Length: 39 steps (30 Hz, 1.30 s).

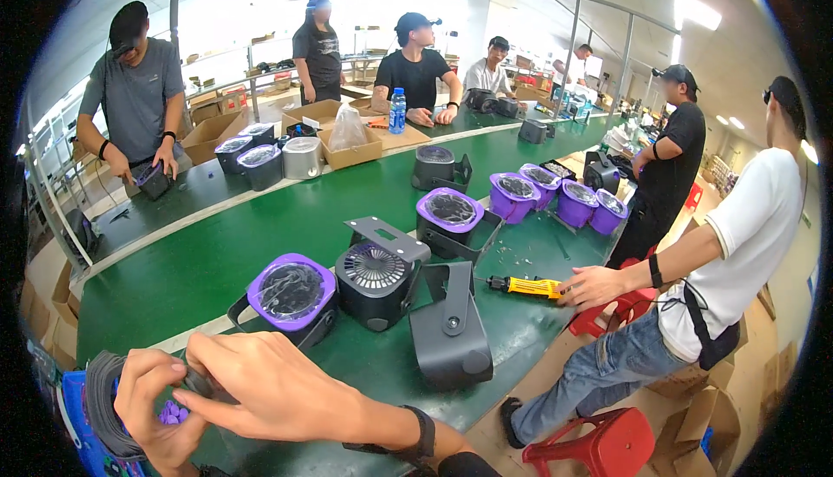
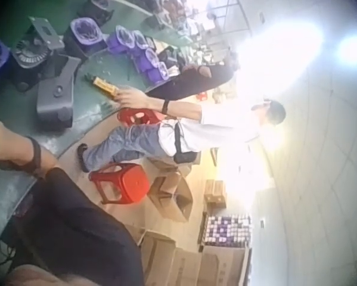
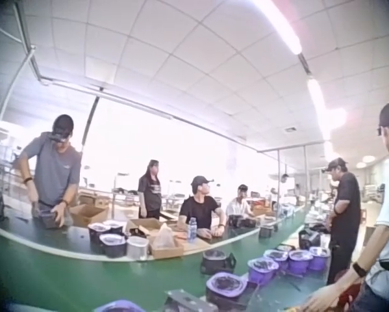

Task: Assembling plastic housings for electronic stage lights on a factory production line.

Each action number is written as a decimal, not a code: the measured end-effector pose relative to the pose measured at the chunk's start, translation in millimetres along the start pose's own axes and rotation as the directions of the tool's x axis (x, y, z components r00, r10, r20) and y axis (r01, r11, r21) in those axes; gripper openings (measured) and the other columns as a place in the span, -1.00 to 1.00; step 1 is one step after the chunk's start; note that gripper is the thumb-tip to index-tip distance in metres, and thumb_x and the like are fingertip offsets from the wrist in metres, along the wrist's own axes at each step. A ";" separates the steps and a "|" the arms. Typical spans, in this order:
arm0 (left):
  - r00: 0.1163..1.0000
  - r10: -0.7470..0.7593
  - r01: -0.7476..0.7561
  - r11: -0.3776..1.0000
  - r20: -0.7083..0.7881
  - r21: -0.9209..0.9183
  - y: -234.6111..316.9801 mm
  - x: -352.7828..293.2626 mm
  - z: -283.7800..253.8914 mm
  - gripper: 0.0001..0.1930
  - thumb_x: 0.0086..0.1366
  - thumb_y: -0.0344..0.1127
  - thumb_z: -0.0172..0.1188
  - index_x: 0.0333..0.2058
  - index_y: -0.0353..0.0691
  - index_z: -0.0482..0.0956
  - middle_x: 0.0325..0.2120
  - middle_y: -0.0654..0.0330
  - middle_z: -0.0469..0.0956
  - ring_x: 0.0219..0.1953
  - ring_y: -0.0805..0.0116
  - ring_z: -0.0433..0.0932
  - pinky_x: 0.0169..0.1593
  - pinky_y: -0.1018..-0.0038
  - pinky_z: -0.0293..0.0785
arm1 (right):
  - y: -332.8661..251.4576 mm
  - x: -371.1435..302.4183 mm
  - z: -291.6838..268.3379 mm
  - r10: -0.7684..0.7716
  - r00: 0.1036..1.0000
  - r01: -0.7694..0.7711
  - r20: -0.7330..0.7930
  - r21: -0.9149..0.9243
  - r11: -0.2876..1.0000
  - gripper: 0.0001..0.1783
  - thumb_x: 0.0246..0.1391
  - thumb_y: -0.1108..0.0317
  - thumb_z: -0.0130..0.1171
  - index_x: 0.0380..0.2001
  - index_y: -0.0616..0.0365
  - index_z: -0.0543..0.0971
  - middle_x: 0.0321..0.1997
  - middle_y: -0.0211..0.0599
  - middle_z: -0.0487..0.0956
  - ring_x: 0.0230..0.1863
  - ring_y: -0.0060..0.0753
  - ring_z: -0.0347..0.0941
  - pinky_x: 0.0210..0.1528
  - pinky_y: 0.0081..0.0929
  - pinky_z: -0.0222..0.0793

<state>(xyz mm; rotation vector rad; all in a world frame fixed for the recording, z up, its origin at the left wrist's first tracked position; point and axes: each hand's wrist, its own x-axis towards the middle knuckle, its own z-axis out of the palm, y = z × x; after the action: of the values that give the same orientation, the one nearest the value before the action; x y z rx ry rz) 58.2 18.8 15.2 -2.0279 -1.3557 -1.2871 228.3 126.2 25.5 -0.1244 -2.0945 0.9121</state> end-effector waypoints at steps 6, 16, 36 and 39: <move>0.999 -0.019 0.020 1.000 0.045 -0.020 1.0 1.5 -4.3 -0.51 -0.13 -0.40 0.44 -0.13 -0.26 0.55 -0.24 -0.02 0.56 -0.29 0.11 0.53 -0.26 0.34 0.44 | 4.2 -1.9 1.7 -0.055 0.998 0.055 -0.029 -0.009 0.998 -0.63 0.19 0.16 0.32 -0.34 0.24 0.44 -0.54 -0.09 0.52 -0.52 0.04 0.50 -0.47 -0.15 0.35; 0.987 0.061 -0.057 0.998 0.146 -0.033 15.0 20.0 -16.9 -0.55 -0.02 -0.59 0.50 -0.09 -0.43 0.61 -0.21 -0.15 0.61 -0.25 -0.04 0.64 -0.18 0.30 0.60 | 1.2 -2.5 -2.3 -0.082 0.996 0.081 -0.017 -0.054 0.995 -0.62 0.17 0.17 0.30 -0.40 0.28 0.43 -0.49 -0.06 0.55 -0.44 0.13 0.51 -0.43 -0.08 0.36; 0.977 0.134 -0.111 0.984 0.166 -0.140 2.1 8.9 -19.2 -0.50 0.17 -0.49 0.46 0.07 -0.44 0.51 -0.09 -0.21 0.56 -0.18 0.01 0.62 -0.14 0.32 0.57 | 5.4 -3.6 7.6 -0.173 0.983 0.173 -0.053 -0.017 0.985 -0.62 -0.03 0.27 0.41 -0.44 0.26 0.40 -0.56 -0.08 0.54 -0.44 0.17 0.51 -0.39 -0.04 0.36; 0.973 0.150 -0.128 0.983 0.177 -0.130 2.3 10.7 -22.0 -0.49 0.16 -0.51 0.45 0.08 -0.44 0.50 -0.09 -0.21 0.56 -0.15 -0.03 0.62 -0.08 0.27 0.56 | 6.9 -3.4 8.2 -0.185 0.982 0.185 -0.034 -0.002 0.983 -0.61 -0.01 0.27 0.40 -0.41 0.26 0.37 -0.53 -0.06 0.53 -0.43 0.19 0.50 -0.38 -0.04 0.35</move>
<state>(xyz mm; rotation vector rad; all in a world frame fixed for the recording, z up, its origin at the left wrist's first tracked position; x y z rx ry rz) 51.0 7.6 35.8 -2.3296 -1.2141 -1.1654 223.1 125.3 15.6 0.0543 -2.0354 0.7932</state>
